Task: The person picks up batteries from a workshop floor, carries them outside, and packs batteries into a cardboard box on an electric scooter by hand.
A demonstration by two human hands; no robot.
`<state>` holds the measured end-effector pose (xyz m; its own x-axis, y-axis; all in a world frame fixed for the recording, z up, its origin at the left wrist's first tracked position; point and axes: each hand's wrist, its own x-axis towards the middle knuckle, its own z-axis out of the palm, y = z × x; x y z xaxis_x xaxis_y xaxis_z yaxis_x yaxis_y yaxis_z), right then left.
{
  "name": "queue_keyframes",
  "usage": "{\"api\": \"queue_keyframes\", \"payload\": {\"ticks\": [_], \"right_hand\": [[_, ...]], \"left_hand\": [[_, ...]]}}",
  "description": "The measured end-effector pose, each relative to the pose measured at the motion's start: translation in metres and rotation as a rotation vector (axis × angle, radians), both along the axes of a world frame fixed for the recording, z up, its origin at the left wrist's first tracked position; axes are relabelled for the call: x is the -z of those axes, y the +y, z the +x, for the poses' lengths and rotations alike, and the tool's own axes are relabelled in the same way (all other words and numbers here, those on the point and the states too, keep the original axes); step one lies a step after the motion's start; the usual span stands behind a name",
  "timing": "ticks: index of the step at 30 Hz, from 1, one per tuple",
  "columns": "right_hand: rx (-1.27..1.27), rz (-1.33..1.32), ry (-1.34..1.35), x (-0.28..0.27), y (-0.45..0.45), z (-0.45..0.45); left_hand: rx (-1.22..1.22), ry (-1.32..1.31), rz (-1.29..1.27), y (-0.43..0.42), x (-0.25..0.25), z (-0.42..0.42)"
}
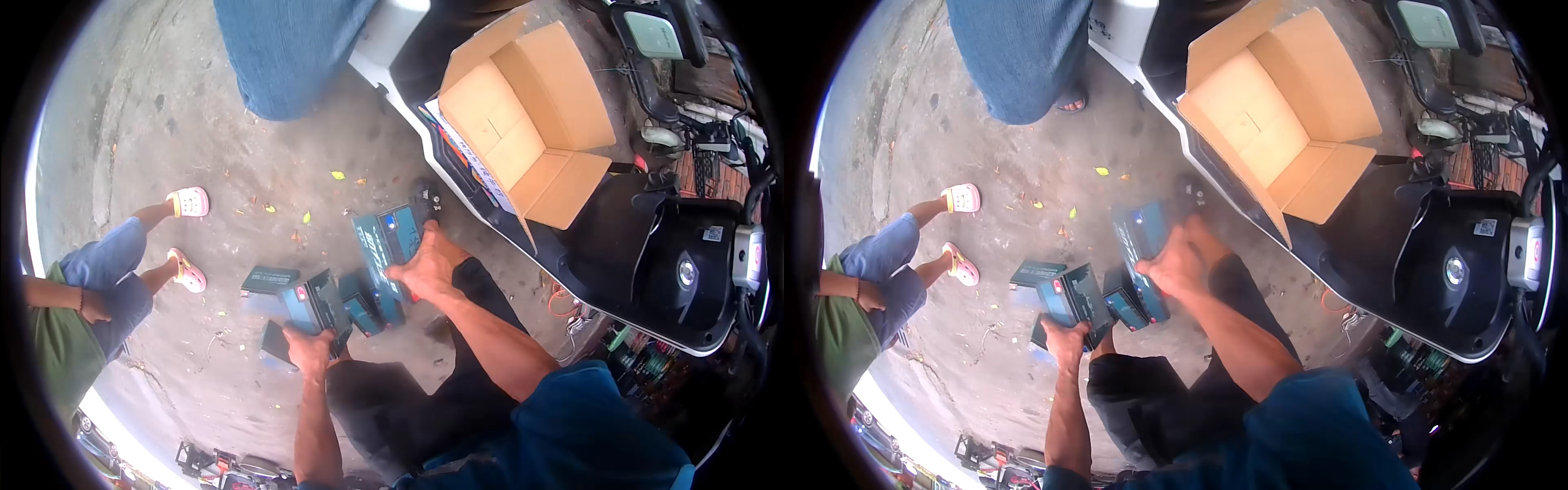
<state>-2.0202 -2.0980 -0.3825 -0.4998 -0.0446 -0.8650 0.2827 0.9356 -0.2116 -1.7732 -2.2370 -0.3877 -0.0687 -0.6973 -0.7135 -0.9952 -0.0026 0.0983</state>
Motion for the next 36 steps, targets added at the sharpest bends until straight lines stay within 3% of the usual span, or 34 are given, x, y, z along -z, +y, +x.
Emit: {"api": "queue_keyframes", "payload": {"ticks": [2,5,8,15,18,25,36], "right_hand": [[-0.004,-0.066,0.140,-0.056,0.008,-0.001],[-0.027,-0.012,0.005,-0.153,0.013,-0.028],[-0.067,-0.006,0.088,-0.213,0.033,-0.046],[-0.166,0.034,0.390,-0.289,0.049,-0.121],[-0.199,0.054,0.457,-0.276,0.054,-0.159],[-0.390,0.069,0.559,-0.160,0.080,-0.234],[-0.346,0.078,0.332,-0.046,0.110,-0.231]], "left_hand": [[0.001,0.013,-0.018,0.008,-0.038,0.014],[0.047,-0.043,0.007,0.015,-0.092,0.019],[0.056,-0.004,-0.002,0.023,-0.125,0.026],[0.078,0.021,-0.027,0.045,-0.160,0.031],[0.092,0.027,-0.034,0.051,-0.170,0.028],[0.093,-0.029,-0.002,0.066,-0.170,0.017],[0.087,-0.115,0.063,0.061,-0.187,-0.026]]}}
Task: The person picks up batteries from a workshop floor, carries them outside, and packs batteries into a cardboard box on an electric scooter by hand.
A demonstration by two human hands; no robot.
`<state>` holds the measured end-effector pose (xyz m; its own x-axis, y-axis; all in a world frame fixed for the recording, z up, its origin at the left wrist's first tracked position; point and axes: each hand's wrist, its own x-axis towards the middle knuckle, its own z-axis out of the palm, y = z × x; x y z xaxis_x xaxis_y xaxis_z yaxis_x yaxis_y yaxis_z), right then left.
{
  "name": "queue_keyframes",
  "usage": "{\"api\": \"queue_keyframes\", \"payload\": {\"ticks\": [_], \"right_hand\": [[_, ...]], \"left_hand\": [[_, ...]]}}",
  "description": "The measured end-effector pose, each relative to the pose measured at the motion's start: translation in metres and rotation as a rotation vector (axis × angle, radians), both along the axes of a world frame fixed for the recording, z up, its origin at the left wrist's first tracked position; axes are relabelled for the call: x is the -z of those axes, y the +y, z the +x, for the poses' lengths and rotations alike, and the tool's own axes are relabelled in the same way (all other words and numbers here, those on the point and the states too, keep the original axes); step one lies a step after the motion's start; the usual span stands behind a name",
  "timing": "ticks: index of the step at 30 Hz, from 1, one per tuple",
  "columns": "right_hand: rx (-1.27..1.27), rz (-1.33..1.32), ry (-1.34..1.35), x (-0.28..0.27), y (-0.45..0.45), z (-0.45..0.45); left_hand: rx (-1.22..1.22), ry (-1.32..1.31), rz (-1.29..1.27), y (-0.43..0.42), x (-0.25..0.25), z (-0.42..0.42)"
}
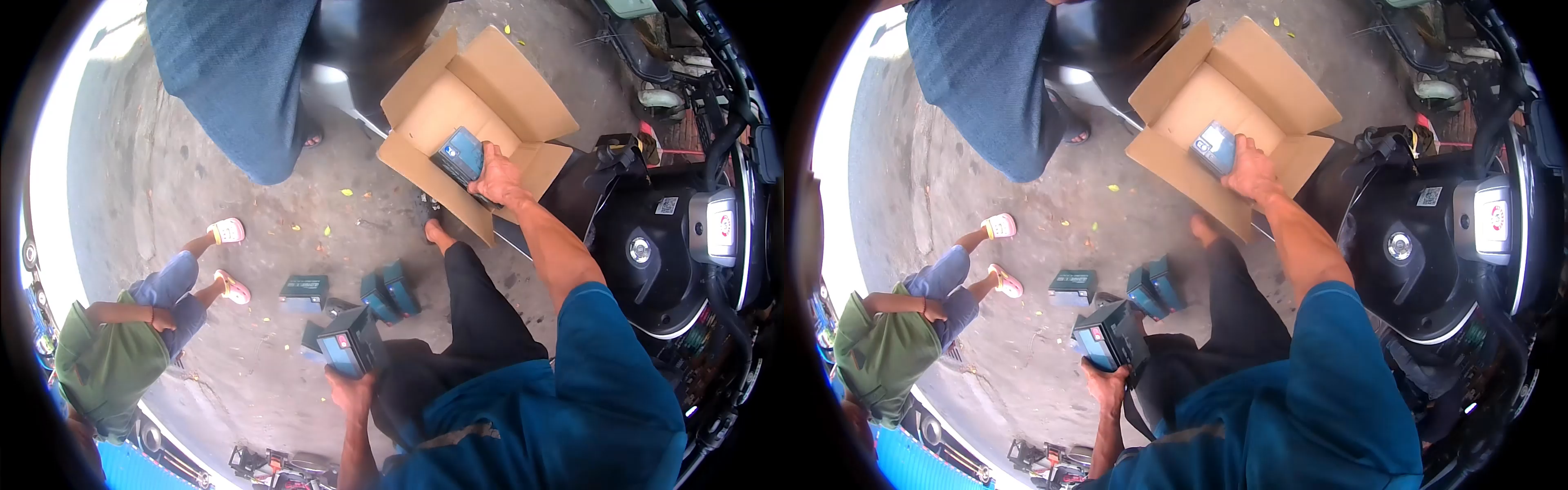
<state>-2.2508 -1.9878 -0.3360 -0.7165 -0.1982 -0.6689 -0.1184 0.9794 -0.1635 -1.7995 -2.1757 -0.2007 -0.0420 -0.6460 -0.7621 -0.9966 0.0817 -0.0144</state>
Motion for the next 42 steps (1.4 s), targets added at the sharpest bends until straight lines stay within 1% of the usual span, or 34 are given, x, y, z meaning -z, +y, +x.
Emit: {"api": "queue_keyframes", "payload": {"ticks": [2,5,8,11,12,13,14,15,16,17,18,19,20,22,23,24,25,26,27,29,30,31,32,33,34,36,39,40,42], "right_hand": [[-0.021,0.007,-0.061,0.008,-0.001,0.001],[-0.001,-0.036,-0.052,0.020,0.010,0.013],[0.020,-0.086,-0.071,0.014,0.021,0.023],[0.135,-0.265,0.249,0.011,0.026,0.034],[0.200,-0.385,0.267,-0.010,0.014,0.032],[0.263,-0.505,0.275,-0.046,-0.009,0.038],[0.338,-0.618,0.272,-0.072,-0.027,0.059],[0.546,-0.821,0.113,-0.086,-0.037,0.088],[0.717,-0.941,-0.042,-0.089,-0.042,0.118],[0.879,-0.930,-0.213,-0.072,-0.041,0.147],[1.027,-0.865,-0.236,-0.064,-0.048,0.169],[1.288,-0.805,-0.673,-0.069,-0.050,0.177],[1.360,-0.874,-0.655,-0.095,-0.069,0.168],[1.574,-1.056,-0.689,-0.100,-0.080,0.151],[1.653,-1.198,-0.676,-0.081,-0.071,0.145],[1.728,-1.345,-0.670,-0.069,-0.065,0.136],[1.792,-1.497,-0.774,-0.062,-0.050,0.123],[1.734,-1.561,-0.767,-0.052,-0.038,0.104],[1.690,-1.610,-0.765,-0.043,-0.027,0.093],[1.593,-1.770,-0.598,-0.030,-0.014,0.077],[1.533,-1.850,-0.520,-0.024,-0.011,0.069],[1.662,-1.781,-0.456,-0.035,-0.013,0.069],[1.785,-1.709,-0.386,-0.061,-0.019,0.069],[1.899,-1.630,-0.311,-0.074,-0.019,0.071],[2.134,-1.424,-0.429,-0.040,0.003,0.092],[2.224,-1.178,-0.565,-0.020,0.017,0.105],[2.181,-1.167,-0.775,0.009,0.030,0.114],[2.176,-1.102,-0.758,0.014,0.032,0.121],[2.198,-1.071,-0.675,0.022,0.036,0.123]], "left_hand": [[0.030,0.016,-0.017,-0.004,-0.007,-0.013],[0.107,0.078,-0.067,-0.009,-0.005,-0.025],[0.206,0.184,-0.099,-0.022,-0.007,-0.044],[0.240,0.229,-0.074,-0.031,-0.029,-0.089],[0.257,0.268,-0.069,-0.033,-0.034,-0.102],[0.273,0.299,-0.063,-0.036,-0.040,-0.114],[0.296,0.267,-0.018,-0.040,-0.051,-0.132],[0.369,0.311,0.013,-0.043,-0.058,-0.146],[0.417,0.387,-0.004,-0.043,-0.066,-0.158],[0.462,0.471,-0.024,-0.042,-0.072,-0.174],[0.469,0.489,-0.007,-0.039,-0.080,-0.188],[0.482,0.499,0.015,-0.037,-0.090,-0.202],[0.492,0.520,0.032,-0.034,-0.094,-0.219],[0.636,0.599,0.013,-0.029,-0.095,-0.250],[0.714,0.625,0.016,-0.029,-0.097,-0.261],[0.867,0.697,0.015,-0.032,-0.095,-0.276],[1.014,0.783,0.000,-0.035,-0.087,-0.297],[1.156,0.858,-0.009,-0.036,-0.081,-0.317],[1.248,0.879,0.019,-0.035,-0.078,-0.337],[1.423,0.919,0.058,-0.027,-0.065,-0.384],[1.467,0.970,0.066,-0.022,-0.053,-0.403],[1.511,1.017,0.079,-0.016,-0.042,-0.419],[1.601,1.019,0.068,-0.008,-0.031,-0.433],[1.690,1.022,0.055,0.002,-0.021,-0.448],[1.768,1.039,0.059,0.012,-0.010,-0.463],[1.910,1.052,0.075,0.027,0.008,-0.485],[2.004,0.817,0.220,0.038,0.010,-0.510],[1.968,0.771,0.287,0.038,0.010,-0.518],[1.935,0.756,0.266,0.038,0.016,-0.525]]}}
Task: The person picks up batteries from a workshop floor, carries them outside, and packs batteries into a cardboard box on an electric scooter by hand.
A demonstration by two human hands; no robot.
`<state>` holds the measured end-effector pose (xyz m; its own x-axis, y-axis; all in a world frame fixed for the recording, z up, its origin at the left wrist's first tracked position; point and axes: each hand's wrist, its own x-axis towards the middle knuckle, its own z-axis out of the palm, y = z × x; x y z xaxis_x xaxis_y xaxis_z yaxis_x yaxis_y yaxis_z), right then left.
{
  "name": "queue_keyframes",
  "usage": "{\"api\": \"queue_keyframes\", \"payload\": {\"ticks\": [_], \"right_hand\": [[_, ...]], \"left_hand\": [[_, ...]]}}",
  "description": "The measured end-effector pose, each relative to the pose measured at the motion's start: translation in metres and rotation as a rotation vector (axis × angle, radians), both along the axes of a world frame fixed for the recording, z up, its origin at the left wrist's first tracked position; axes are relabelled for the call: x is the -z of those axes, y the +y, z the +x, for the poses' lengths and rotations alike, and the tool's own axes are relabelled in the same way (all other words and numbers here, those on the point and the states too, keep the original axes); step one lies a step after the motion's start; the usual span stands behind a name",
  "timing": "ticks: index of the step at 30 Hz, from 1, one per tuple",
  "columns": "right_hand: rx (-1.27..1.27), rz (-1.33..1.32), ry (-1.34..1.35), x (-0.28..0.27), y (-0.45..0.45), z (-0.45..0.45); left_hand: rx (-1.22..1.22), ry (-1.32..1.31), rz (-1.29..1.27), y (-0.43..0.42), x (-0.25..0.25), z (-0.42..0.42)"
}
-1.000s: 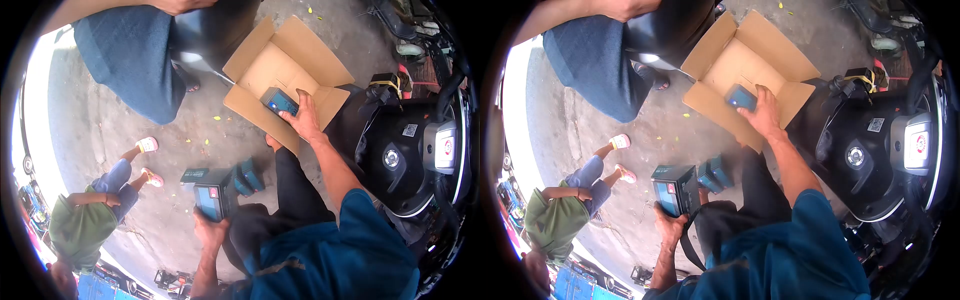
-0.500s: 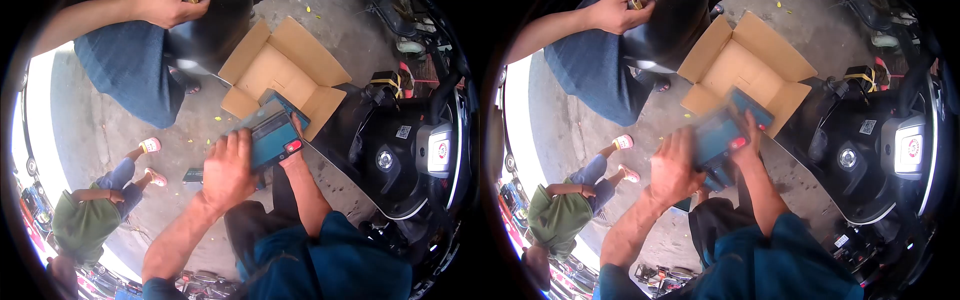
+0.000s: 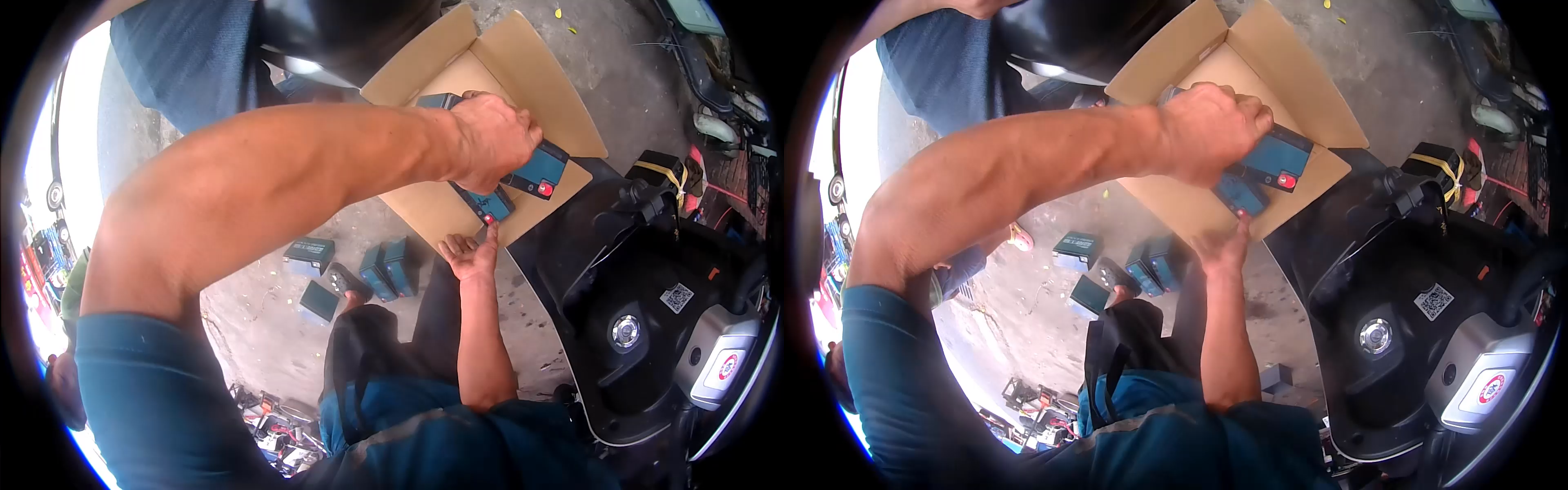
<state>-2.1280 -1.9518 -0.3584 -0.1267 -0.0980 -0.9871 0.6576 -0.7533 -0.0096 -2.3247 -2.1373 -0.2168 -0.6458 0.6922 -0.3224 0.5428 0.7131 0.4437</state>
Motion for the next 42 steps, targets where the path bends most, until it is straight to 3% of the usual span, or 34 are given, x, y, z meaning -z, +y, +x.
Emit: {"api": "queue_keyframes", "payload": {"ticks": [3,6,14,17,20,29,32,35,38,39,40,42], "right_hand": [[0.103,0.138,-0.123,0.014,0.001,-0.017],[0.099,0.116,-0.075,0.037,0.009,-0.022],[0.079,0.049,0.061,0.052,0.018,-0.010],[0.111,0.080,0.052,0.055,0.013,-0.009],[0.136,0.098,0.081,0.056,0.011,-0.007],[0.046,0.133,0.121,0.053,0.009,-0.009],[0.019,0.183,0.110,0.053,0.007,-0.016],[0.030,0.175,0.075,0.053,0.008,-0.017],[-0.054,0.239,0.108,0.051,0.007,-0.016],[-0.077,0.252,0.122,0.050,0.007,-0.004],[-0.172,0.429,0.162,0.018,-0.015,0.007],[-0.488,0.544,0.400,-0.010,-0.038,0.064]], "left_hand": [[-0.024,-0.028,-0.001,0.003,-0.002,-0.009],[0.023,-0.009,-0.025,0.008,0.004,-0.020],[0.107,0.015,0.019,0.039,0.098,-0.019],[0.257,0.008,0.052,0.048,0.124,-0.021],[0.400,0.057,-0.074,0.057,0.135,-0.020],[0.339,-0.172,-0.060,0.052,0.157,-0.034],[0.169,-0.227,-0.056,0.031,0.157,-0.034],[0.046,-0.023,0.088,0.024,0.173,-0.002],[-0.400,0.321,0.341,-0.001,0.149,0.081],[-0.601,0.216,0.352,-0.017,0.139,0.118],[-0.797,0.104,0.365,-0.036,0.129,0.162],[-1.197,-0.036,0.299,-0.065,0.140,0.269]]}}
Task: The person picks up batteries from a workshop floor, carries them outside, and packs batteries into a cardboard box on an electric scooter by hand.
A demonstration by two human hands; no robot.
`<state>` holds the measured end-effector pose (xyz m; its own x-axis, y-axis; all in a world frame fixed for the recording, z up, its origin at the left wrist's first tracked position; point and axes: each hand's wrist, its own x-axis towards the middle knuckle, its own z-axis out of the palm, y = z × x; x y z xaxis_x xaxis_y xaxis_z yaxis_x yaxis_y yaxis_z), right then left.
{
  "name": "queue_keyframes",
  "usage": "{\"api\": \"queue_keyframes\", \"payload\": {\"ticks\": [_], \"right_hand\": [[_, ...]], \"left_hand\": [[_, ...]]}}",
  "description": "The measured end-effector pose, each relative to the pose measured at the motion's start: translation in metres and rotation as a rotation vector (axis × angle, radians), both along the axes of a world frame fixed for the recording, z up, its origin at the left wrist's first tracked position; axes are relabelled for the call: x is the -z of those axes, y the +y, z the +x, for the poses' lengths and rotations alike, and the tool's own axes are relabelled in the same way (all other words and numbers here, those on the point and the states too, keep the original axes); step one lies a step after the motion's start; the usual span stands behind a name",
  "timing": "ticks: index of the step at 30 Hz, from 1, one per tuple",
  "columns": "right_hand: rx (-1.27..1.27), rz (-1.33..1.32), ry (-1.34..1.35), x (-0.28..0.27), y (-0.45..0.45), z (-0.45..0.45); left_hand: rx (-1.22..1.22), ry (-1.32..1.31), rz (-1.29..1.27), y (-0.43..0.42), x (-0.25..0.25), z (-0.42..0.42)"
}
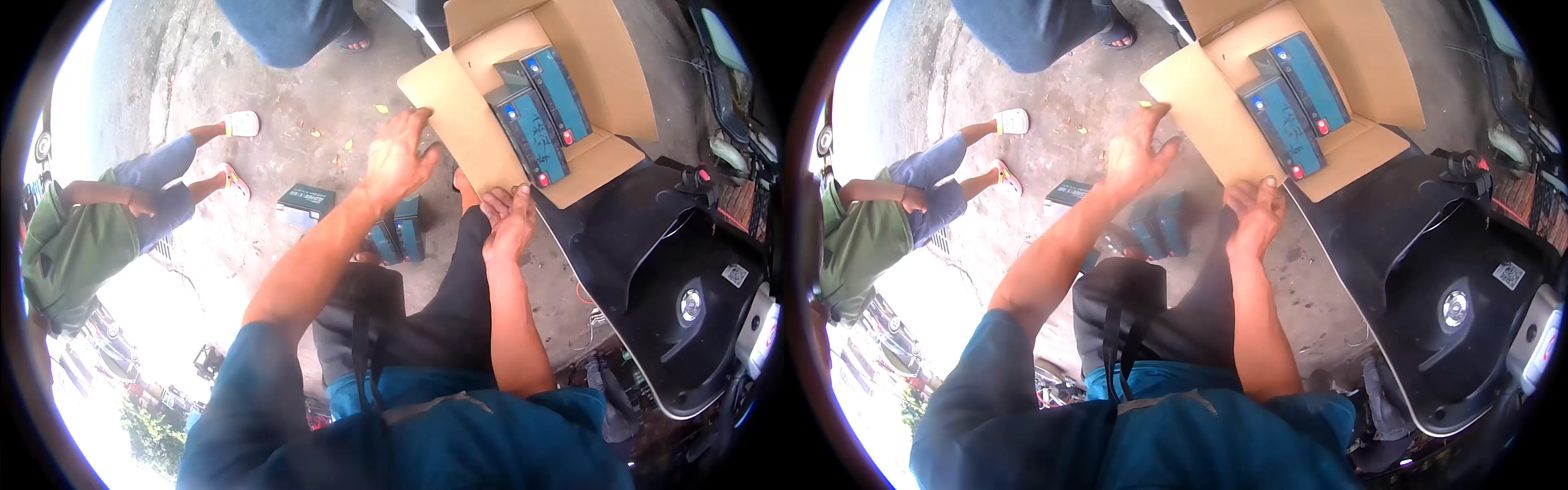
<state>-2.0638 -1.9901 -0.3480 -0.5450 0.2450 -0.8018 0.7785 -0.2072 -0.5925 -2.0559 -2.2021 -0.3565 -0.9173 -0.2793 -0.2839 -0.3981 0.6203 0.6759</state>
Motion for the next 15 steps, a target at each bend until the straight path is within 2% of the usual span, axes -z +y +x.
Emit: {"api": "queue_keyframes", "payload": {"ticks": [1,2,3,4,5,7,8,9,10,13,15], "right_hand": [[-0.178,0.066,0.095,-0.008,-0.012,0.030],[-0.244,0.073,0.149,-0.002,-0.025,0.068],[-0.352,0.066,0.168,0.021,-0.025,0.108],[-0.565,0.274,0.162,0.068,-0.014,0.152],[-0.650,0.322,-0.002,0.096,-0.018,0.186],[-0.965,0.586,-0.199,0.153,-0.017,0.239],[-1.033,0.645,-0.229,0.178,-0.018,0.260],[-1.095,0.703,-0.265,0.200,-0.018,0.281],[-1.152,0.764,-0.298,0.224,-0.019,0.298],[-1.061,0.989,-0.247,0.294,-0.022,0.349],[-1.035,0.988,-0.209,0.322,-0.008,0.361]], "left_hand": [[-0.183,-0.122,0.049,-0.009,0.013,0.055],[-0.373,-0.251,0.105,-0.013,0.029,0.113],[-0.485,-0.320,0.086,-0.011,0.046,0.170],[-0.592,-0.389,0.071,-0.005,0.059,0.221],[-0.663,-0.519,0.115,0.003,0.065,0.261],[-0.761,-0.713,0.190,0.027,0.098,0.335],[-0.790,-0.730,0.363,0.042,0.135,0.375],[-0.830,-0.659,0.373,0.068,0.173,0.412],[-0.874,-0.624,0.376,0.085,0.196,0.422],[-0.979,-0.571,0.348,0.126,0.247,0.419],[-1.011,-0.533,0.288,0.156,0.282,0.413]]}}
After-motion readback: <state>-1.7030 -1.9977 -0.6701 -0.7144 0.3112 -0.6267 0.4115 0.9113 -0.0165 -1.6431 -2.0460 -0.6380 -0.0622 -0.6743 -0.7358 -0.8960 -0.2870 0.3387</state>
